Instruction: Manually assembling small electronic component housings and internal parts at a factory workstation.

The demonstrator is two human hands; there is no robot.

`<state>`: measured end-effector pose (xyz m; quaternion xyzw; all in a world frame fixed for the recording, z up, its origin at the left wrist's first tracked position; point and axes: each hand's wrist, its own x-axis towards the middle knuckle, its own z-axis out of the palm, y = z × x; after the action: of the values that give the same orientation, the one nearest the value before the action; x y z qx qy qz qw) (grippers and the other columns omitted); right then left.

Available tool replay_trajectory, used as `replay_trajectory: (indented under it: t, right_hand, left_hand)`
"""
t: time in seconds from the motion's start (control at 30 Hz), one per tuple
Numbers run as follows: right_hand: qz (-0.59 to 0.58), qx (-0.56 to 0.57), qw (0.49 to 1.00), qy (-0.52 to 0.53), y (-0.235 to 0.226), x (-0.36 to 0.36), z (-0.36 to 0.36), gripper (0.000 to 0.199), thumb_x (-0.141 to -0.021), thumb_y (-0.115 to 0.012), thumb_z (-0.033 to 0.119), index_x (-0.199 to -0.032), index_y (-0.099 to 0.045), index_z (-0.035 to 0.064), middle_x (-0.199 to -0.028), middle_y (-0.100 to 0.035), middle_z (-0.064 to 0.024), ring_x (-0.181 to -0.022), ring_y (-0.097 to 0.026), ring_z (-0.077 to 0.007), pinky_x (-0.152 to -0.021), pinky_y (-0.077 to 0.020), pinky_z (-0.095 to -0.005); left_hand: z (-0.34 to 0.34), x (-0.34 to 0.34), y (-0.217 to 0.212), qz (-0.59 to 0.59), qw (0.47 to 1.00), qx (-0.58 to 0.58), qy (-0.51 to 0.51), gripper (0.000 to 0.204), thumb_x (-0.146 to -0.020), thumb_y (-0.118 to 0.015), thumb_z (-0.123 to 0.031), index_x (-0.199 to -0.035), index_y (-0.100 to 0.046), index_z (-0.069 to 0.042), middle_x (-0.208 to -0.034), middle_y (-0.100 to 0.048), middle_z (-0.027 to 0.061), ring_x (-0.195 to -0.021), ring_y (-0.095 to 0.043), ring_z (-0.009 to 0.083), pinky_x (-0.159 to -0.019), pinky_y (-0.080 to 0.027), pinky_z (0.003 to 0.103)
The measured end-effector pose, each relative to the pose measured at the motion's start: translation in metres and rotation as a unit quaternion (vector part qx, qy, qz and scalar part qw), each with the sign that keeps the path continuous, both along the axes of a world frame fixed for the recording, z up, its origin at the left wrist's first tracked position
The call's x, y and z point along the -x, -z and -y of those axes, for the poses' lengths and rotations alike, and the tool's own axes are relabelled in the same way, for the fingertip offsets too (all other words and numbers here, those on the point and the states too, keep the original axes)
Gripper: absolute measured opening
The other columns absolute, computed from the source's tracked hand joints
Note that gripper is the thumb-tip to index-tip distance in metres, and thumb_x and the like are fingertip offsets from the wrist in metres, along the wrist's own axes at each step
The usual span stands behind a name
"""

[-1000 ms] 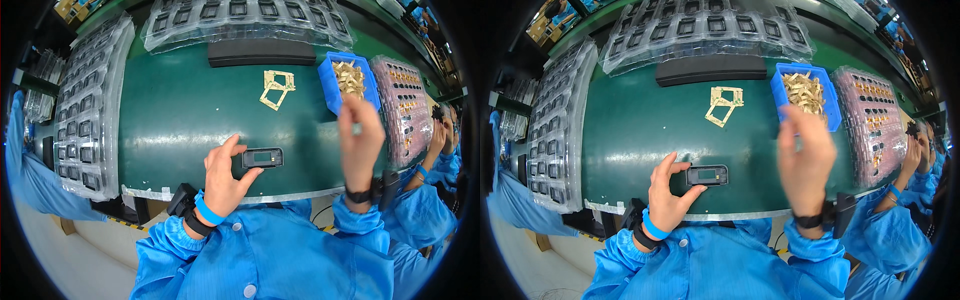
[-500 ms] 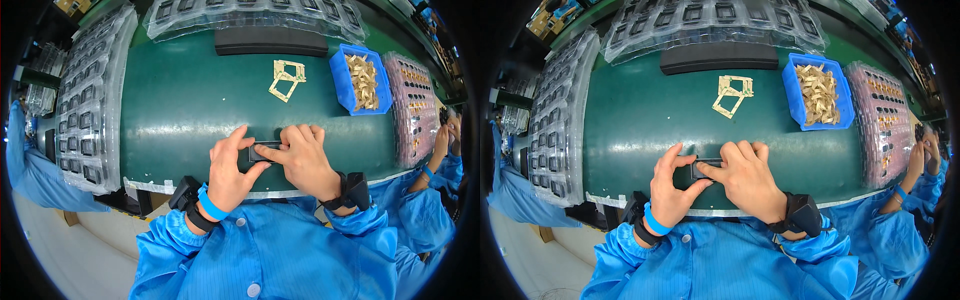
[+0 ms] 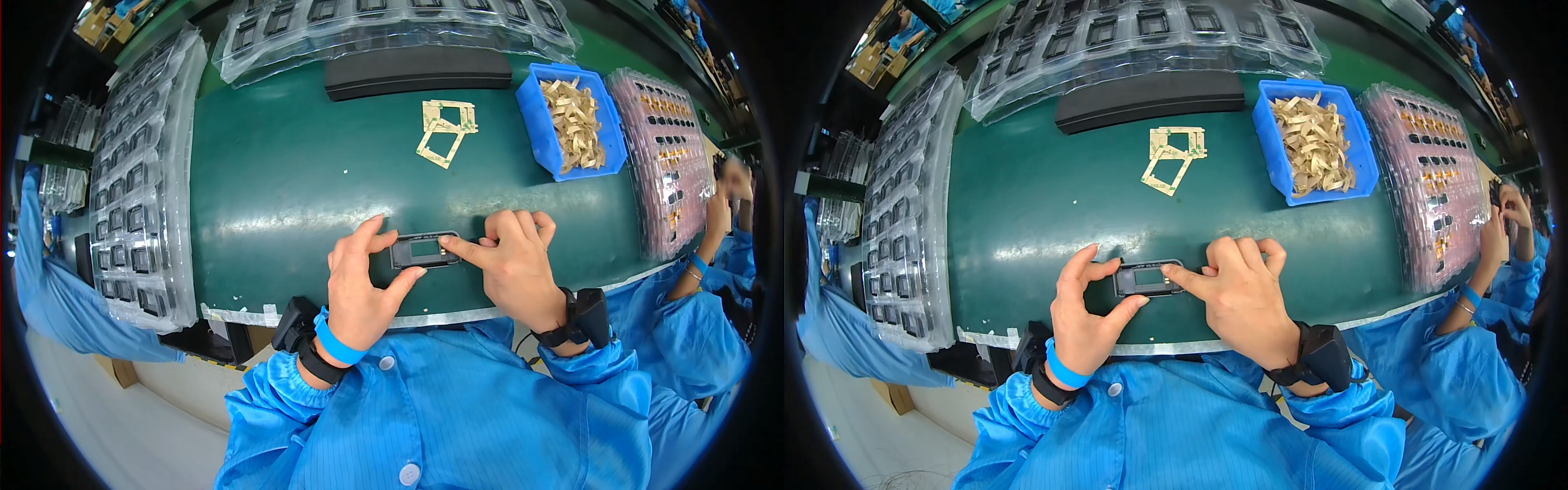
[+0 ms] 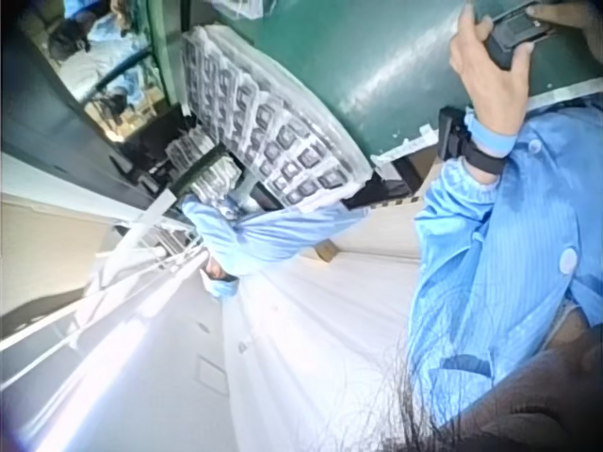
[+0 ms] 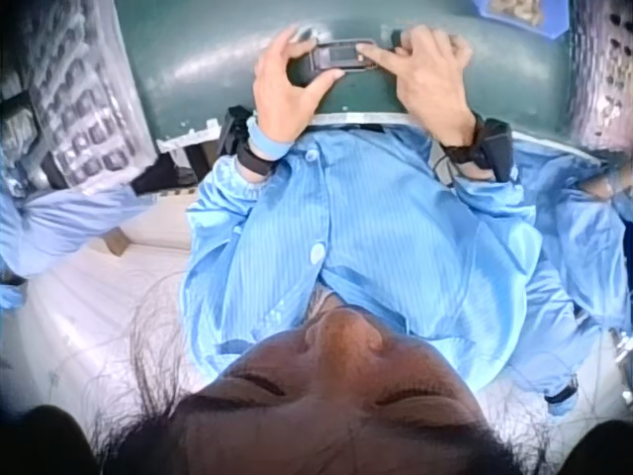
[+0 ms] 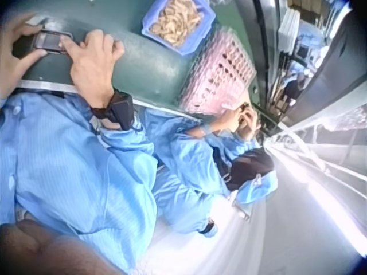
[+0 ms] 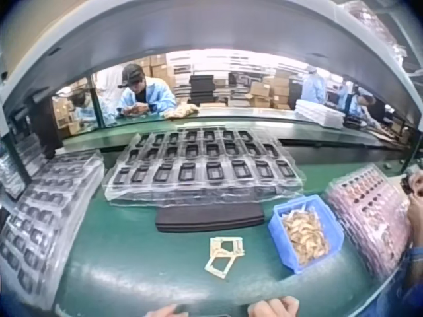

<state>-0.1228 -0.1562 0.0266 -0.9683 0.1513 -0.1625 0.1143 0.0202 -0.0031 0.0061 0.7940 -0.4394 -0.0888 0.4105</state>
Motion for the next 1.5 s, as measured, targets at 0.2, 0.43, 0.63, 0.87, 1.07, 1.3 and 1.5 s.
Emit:
replay_trajectory:
  t: [0.2,0.43,0.63,0.87,1.07,1.3,1.5]
  right_hand:
    - [0.005,-0.103,0.995,0.015,-0.002,-0.006,0.009,0.033,-0.078,-0.062,0.0,-0.103,-0.074,0.0181,-0.083,-0.044,-0.0036,-0.082,-0.047,-0.0208,-0.08,-0.0321,-0.0366]
    - [0.056,-0.12,0.991,-0.018,-0.003,-0.041,-0.001,0.014,-0.077,-0.07,0.02,-0.085,-0.066,0.0097,-0.087,-0.05,-0.0065,-0.083,-0.049,-0.0257,-0.071,-0.0386,-0.038]
    - [0.044,-0.169,0.983,-0.053,-0.003,-0.038,0.0,0.01,-0.08,-0.065,0.014,-0.077,-0.061,0.0059,-0.083,-0.051,-0.0097,-0.08,-0.053,-0.0278,-0.07,-0.0452,-0.0378]
    - [-0.013,-0.134,0.988,-0.071,-0.055,-0.027,0.038,0.012,-0.083,-0.061,0.013,-0.086,-0.056,0.0022,-0.08,-0.055,-0.0139,-0.075,-0.058,-0.033,-0.066,-0.0482,-0.0428]
    - [0.157,-0.107,0.973,0.13,-0.126,-0.091,0.182,0.016,-0.089,-0.054,0.016,-0.083,-0.058,0.0017,-0.073,-0.064,-0.0226,-0.074,-0.063,-0.0426,-0.063,-0.0511,-0.0476]
    - [0.088,-0.162,0.917,0.353,-0.084,-0.164,0.377,0.028,-0.074,-0.062,0.024,-0.088,-0.072,0.0018,-0.089,-0.07,-0.0195,-0.092,-0.067,-0.0354,-0.085,-0.0524,-0.043]
    - [0.067,-0.081,0.893,0.438,-0.056,-0.214,0.411,0.027,-0.076,-0.062,0.019,-0.091,-0.07,-0.0023,-0.097,-0.069,-0.0244,-0.093,-0.068,-0.0377,-0.081,-0.055,-0.0412]
  left_hand:
    - [0.004,-0.005,0.0,0.007,1.0,0.01,0.003,0.082,-0.066,-0.086,-0.012,-0.133,-0.04,-0.003,-0.104,-0.068,0.0151,-0.099,-0.065,0.028,-0.09,-0.048,0.037]
    - [0.005,-0.001,-0.001,0.011,1.0,0.015,0.012,0.08,-0.064,-0.086,-0.012,-0.131,-0.042,-0.002,-0.104,-0.067,0.014,-0.101,-0.059,0.0317,-0.093,-0.042,0.041]
    - [-0.004,0.004,-0.001,0.027,1.0,0.005,0.01,0.082,-0.063,-0.087,-0.015,-0.13,-0.042,-0.001,-0.1,-0.068,0.0111,-0.099,-0.058,0.0304,-0.09,-0.042,0.041]
    - [0.005,-0.019,-0.014,-0.032,0.994,0.086,0.063,0.083,-0.063,-0.089,-0.026,-0.127,-0.045,0.001,-0.117,-0.053,0.0169,-0.094,-0.055,0.0285,-0.082,-0.046,0.039]
    - [0.011,-0.098,-0.049,-0.023,0.992,0.112,-0.047,0.06,-0.074,-0.076,-0.009,-0.126,-0.047,-0.001,-0.115,-0.053,0.0137,-0.092,-0.054,0.0222,-0.079,-0.045,0.034]
    - [0.041,-0.202,-0.06,-0.136,0.973,0.104,-0.157,0.051,-0.08,-0.072,-0.012,-0.125,-0.05,-0.004,-0.118,-0.055,0.0096,-0.101,-0.051,0.0177,-0.085,-0.044,0.032]
    - [0.059,-0.271,-0.037,-0.109,0.96,0.105,-0.234,0.052,-0.083,-0.071,-0.014,-0.128,-0.049,-0.002,-0.126,-0.053,0.0123,-0.114,-0.047,0.0233,-0.097,-0.041,0.035]
